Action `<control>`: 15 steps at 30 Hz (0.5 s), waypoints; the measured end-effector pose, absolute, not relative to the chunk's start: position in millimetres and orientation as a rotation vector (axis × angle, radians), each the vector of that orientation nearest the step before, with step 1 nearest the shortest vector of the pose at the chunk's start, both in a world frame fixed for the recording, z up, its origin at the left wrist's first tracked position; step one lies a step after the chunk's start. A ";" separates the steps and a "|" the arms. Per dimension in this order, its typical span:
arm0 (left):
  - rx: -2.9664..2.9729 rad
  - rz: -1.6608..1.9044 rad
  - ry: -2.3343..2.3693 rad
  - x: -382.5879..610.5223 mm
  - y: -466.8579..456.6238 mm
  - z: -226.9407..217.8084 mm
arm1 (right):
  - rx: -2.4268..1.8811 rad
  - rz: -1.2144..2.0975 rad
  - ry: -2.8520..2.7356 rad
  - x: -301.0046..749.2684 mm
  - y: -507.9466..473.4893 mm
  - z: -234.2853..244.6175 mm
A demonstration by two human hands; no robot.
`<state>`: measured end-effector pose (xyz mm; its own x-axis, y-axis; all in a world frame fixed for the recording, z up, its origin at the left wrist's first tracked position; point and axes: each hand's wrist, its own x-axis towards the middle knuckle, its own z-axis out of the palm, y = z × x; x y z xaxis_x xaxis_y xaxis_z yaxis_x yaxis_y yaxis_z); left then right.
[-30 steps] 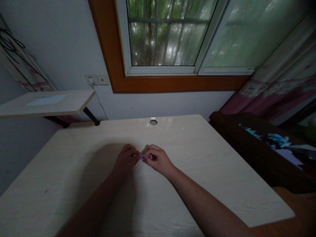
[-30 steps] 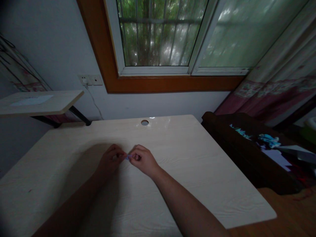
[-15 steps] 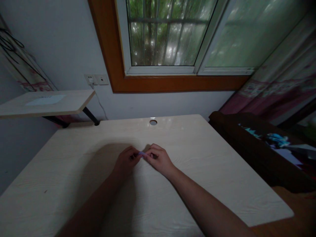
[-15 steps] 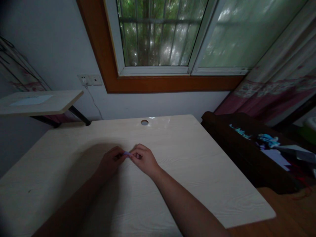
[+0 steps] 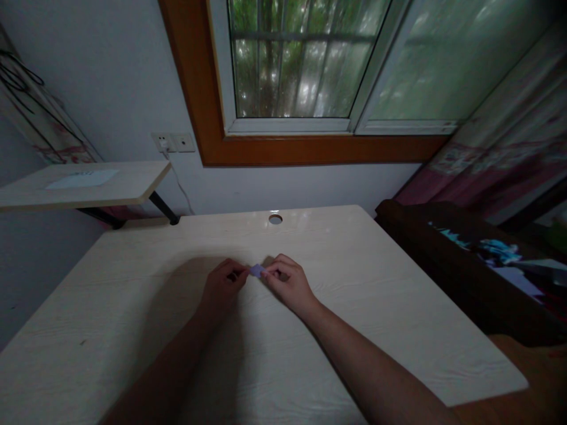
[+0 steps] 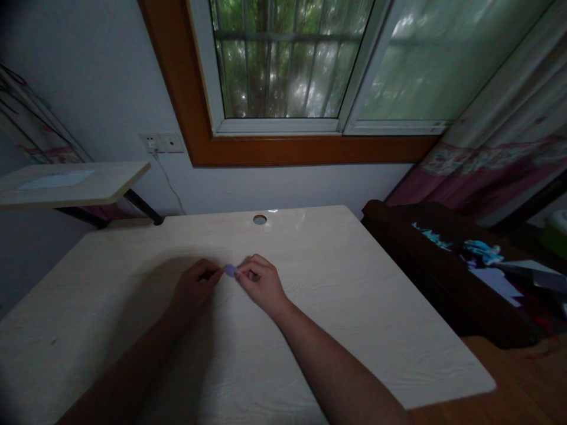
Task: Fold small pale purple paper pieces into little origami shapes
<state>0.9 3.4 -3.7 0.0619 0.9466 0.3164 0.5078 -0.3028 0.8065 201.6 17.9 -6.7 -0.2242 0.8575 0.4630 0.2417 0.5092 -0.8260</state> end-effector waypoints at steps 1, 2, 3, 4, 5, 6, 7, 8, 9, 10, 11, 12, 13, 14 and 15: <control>1.831 1.180 1.478 -0.8 4.4 -3.9 | -0.942 0.756 -1.725 202.4 18.7 -7.1; 1.805 1.189 1.510 -2.4 5.2 -4.0 | -0.953 0.751 -1.708 203.1 19.6 -7.6; 1.777 1.198 1.540 -3.8 5.9 -4.1 | -0.963 0.746 -1.691 203.6 20.3 -8.1; 1.750 1.213 1.560 -4.8 6.4 -4.2 | -0.971 0.743 -1.678 203.9 21.0 -8.5; 1.725 1.231 1.565 -5.3 6.6 -4.2 | -0.974 0.744 -1.667 204.0 21.5 -8.8; 1.705 1.243 1.550 -5.3 6.6 -4.3 | -0.970 0.749 -1.665 203.8 21.7 -8.9; 1.694 1.247 1.518 -4.7 6.3 -4.3 | -0.961 0.757 -1.667 203.4 21.7 -8.8; 1.691 1.241 1.477 -3.6 5.8 -4.3 | -0.949 0.765 -1.672 202.8 21.5 -8.5; 1.700 1.222 1.429 -2.2 5.1 -4.2 | -0.936 0.774 -1.682 202.0 21.0 -8.1; 1.721 1.193 1.384 -0.6 4.3 -4.1 | -0.921 0.784 -1.697 201.2 20.3 -7.6; 1.753 1.157 1.349 0.9 3.5 -3.8 | -0.905 0.792 -1.715 200.4 19.5 -7.1; 1.793 1.119 1.329 2.2 2.7 -3.6 | -0.891 0.800 -1.733 199.6 18.5 -6.5; 1.837 1.082 1.322 3.1 1.9 -3.3 | -0.880 0.806 -1.751 199.0 17.6 -6.1; 1.880 1.048 1.325 3.6 1.2 -3.2 | -0.870 0.808 -1.767 198.4 16.7 -5.8; 1.916 1.023 1.334 3.8 0.7 -3.2 | -0.864 0.810 -1.782 198.0 15.9 -5.6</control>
